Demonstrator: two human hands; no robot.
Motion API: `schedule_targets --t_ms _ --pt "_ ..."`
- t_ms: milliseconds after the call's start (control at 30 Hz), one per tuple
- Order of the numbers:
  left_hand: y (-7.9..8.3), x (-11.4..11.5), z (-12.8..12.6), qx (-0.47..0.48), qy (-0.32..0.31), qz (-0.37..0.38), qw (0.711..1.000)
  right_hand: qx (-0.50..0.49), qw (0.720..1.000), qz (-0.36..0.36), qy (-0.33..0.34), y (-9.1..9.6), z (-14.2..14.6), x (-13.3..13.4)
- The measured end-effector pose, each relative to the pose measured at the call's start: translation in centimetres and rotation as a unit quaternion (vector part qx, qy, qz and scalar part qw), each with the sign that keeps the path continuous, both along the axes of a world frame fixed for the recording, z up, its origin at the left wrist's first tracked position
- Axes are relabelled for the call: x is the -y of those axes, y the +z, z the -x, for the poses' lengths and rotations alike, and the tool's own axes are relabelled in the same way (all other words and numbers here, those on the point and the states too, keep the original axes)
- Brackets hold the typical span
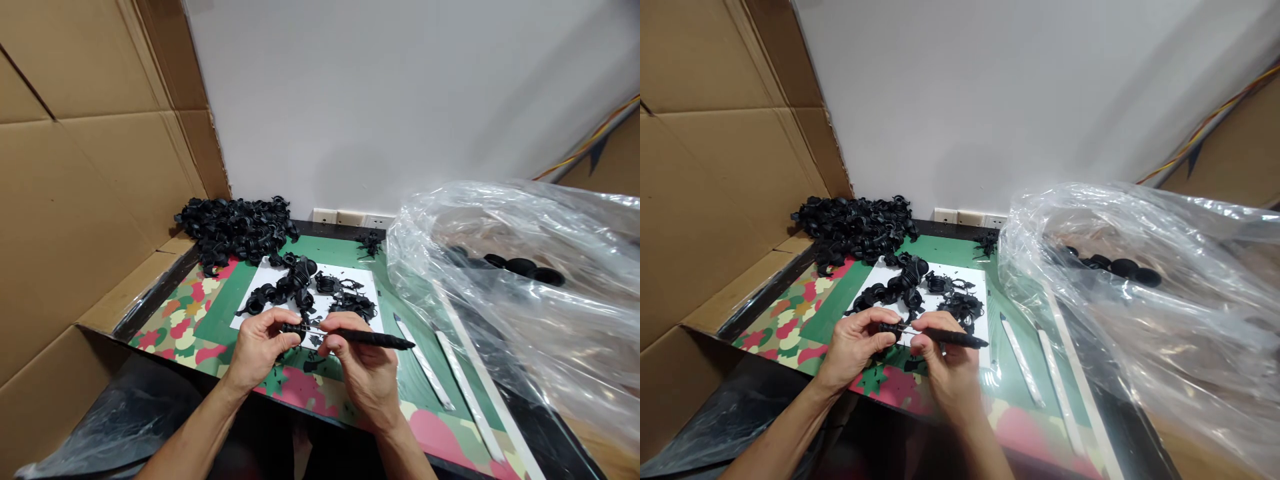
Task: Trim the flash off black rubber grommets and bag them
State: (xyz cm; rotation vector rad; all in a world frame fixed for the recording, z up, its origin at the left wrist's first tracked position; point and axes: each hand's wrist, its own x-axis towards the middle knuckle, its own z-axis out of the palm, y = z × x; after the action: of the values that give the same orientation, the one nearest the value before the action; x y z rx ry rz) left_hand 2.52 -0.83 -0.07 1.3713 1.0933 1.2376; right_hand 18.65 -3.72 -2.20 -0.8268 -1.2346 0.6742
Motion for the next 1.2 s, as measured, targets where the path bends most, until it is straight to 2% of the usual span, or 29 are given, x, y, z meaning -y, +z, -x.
schedule_targets --t_ms 233,400,567,667,767,833,1000,1200 --pt "-0.23 0.04 0.08 -0.010 0.004 0.002 1.000 0.085 0.996 -0.034 0.019 0.62 -0.59 -0.29" --pt "-0.31 0.14 -0.06 -0.007 0.005 -0.013 1.000 0.080 0.996 -0.028 0.015 0.75 -0.64 -0.41" --pt "-0.29 0.24 -0.16 -0.019 0.002 -0.031 0.999 0.019 0.999 0.004 0.040 0.80 -0.31 -0.32" --pt "-0.31 0.19 -0.10 -0.035 -0.003 -0.039 0.999 -0.051 0.995 0.054 0.059 0.94 -0.03 -0.15" --pt "-0.39 0.05 0.04 -0.050 0.008 -0.040 0.998 -0.163 0.971 0.122 0.127 0.85 0.00 0.00" --pt "-0.45 -0.05 0.10 -0.054 0.017 -0.036 0.998 -0.199 0.957 0.143 0.155 0.72 -0.16 0.01" --pt "-0.40 -0.05 -0.05 -0.060 0.021 -0.016 0.998 -0.165 0.974 0.139 0.067 0.60 -0.31 -0.22" --pt "0.09 0.21 -0.32 -0.064 0.016 -0.004 0.998 -0.115 0.987 0.093 0.060 -0.02 0.32 -0.35"
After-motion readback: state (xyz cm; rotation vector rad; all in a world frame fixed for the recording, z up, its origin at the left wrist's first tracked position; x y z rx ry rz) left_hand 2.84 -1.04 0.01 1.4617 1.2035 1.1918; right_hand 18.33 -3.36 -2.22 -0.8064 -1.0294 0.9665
